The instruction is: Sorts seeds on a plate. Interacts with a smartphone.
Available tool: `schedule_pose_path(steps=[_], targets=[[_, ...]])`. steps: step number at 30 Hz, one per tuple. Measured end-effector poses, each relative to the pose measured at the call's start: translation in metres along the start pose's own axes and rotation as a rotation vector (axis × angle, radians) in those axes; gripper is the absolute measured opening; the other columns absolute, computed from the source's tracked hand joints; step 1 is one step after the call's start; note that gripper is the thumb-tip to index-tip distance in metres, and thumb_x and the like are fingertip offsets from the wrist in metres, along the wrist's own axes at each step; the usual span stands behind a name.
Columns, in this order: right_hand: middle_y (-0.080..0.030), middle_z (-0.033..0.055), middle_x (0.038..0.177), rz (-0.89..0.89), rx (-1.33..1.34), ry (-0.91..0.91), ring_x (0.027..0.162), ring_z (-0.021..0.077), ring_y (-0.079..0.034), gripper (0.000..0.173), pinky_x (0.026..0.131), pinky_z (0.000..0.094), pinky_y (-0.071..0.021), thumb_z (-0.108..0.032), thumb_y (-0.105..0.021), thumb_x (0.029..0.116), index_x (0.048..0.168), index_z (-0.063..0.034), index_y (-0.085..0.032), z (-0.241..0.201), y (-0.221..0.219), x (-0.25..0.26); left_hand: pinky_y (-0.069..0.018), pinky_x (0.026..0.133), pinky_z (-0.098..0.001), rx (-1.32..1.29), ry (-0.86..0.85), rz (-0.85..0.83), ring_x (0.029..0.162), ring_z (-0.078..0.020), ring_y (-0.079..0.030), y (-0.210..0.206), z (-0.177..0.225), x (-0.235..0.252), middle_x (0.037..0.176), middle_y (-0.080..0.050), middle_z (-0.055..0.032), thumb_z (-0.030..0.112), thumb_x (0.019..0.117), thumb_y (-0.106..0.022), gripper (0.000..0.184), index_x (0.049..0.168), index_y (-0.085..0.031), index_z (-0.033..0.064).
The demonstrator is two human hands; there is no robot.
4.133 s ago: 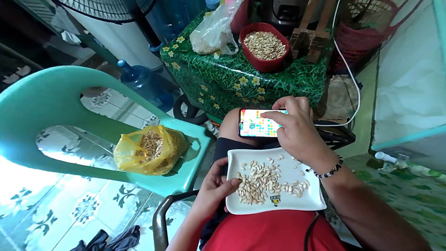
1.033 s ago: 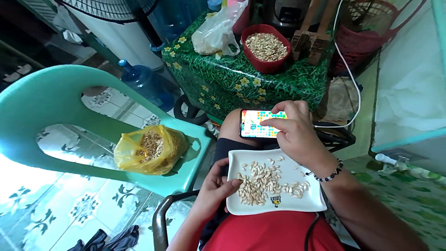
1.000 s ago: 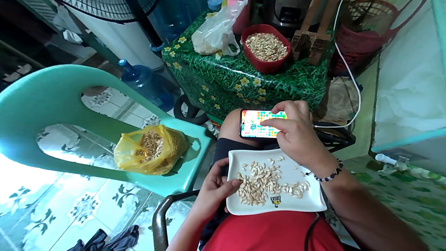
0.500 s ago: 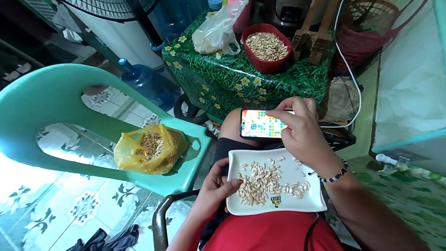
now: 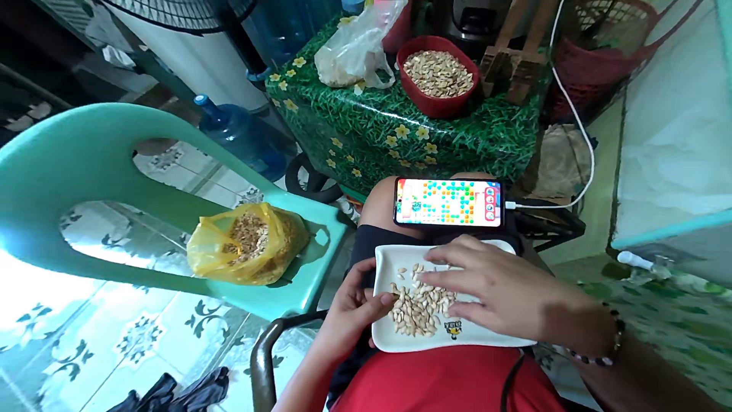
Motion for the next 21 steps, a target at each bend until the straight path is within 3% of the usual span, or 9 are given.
schedule_pose_path(steps=[2,5,10,13,21], targets=[[-0.053,0.0088,0.150,-0.078,-0.012,-0.004,0.132,0.0367,-0.051,0.051,0.097,0.0566,-0.0499,-0.020,-0.073,0.0911,0.141,-0.0258,-0.063,-0.005,-0.008,0.001,-0.0613,0.063,-0.0261,-0.005,0.001,-0.003,0.073,-0.0126,-0.073,0.000,0.000,0.001,0.093,-0.074,-0.0069,0.013,0.0941,-0.071,0.058,0.143,-0.040,0.0107],[-0.053,0.0082,0.148,-0.124,-0.032,0.006,0.132,0.0363,-0.050,0.049,0.096,0.0546,-0.0498,-0.016,-0.069,0.0932,0.140,-0.0304,-0.064,-0.008,-0.019,0.004,-0.0607,0.060,-0.0254,-0.004,0.001,0.002,0.071,-0.0121,-0.072,0.000,0.000,0.000,0.091,-0.073,-0.0068,0.014,0.0940,-0.072,0.058,0.142,-0.041,0.0108],[-0.065,0.0101,0.118,0.040,-0.011,0.080,0.107,0.0289,-0.061,0.025,0.086,0.0425,-0.0553,-0.013,-0.063,0.0982,0.117,-0.0201,-0.077,-0.011,-0.025,0.007,-0.0620,0.065,-0.0276,0.011,0.006,0.013,0.074,-0.0133,-0.073,0.000,0.000,0.001,0.094,-0.074,-0.0069,0.013,0.0934,-0.072,0.058,0.142,-0.040,0.0100],[-0.066,0.0096,0.102,0.157,-0.017,0.120,0.094,0.0255,-0.064,0.018,0.077,0.0360,-0.0560,-0.008,-0.061,0.0971,0.102,-0.0114,-0.077,-0.012,-0.025,0.007,-0.0619,0.064,-0.0271,0.017,0.014,0.020,0.074,-0.0135,-0.073,0.000,0.000,0.001,0.096,-0.073,-0.0072,0.014,0.0934,-0.072,0.059,0.143,-0.040,0.0096],[-0.072,0.0077,0.095,0.318,0.010,0.156,0.091,0.0208,-0.069,0.018,0.079,0.0314,-0.0580,-0.006,-0.060,0.0953,0.099,-0.0081,-0.077,-0.009,-0.014,-0.002,-0.0616,0.063,-0.0263,0.019,0.015,0.018,0.074,-0.0127,-0.073,0.000,0.001,0.001,0.096,-0.074,-0.0063,0.013,0.0942,-0.070,0.056,0.142,-0.040,0.0102]])
Point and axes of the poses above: each hand's wrist, its own x-axis towards the middle knuckle, its own y-axis out of the back of the hand, z = x × y, the point moved 7 cm from there along x, towards the middle knuckle
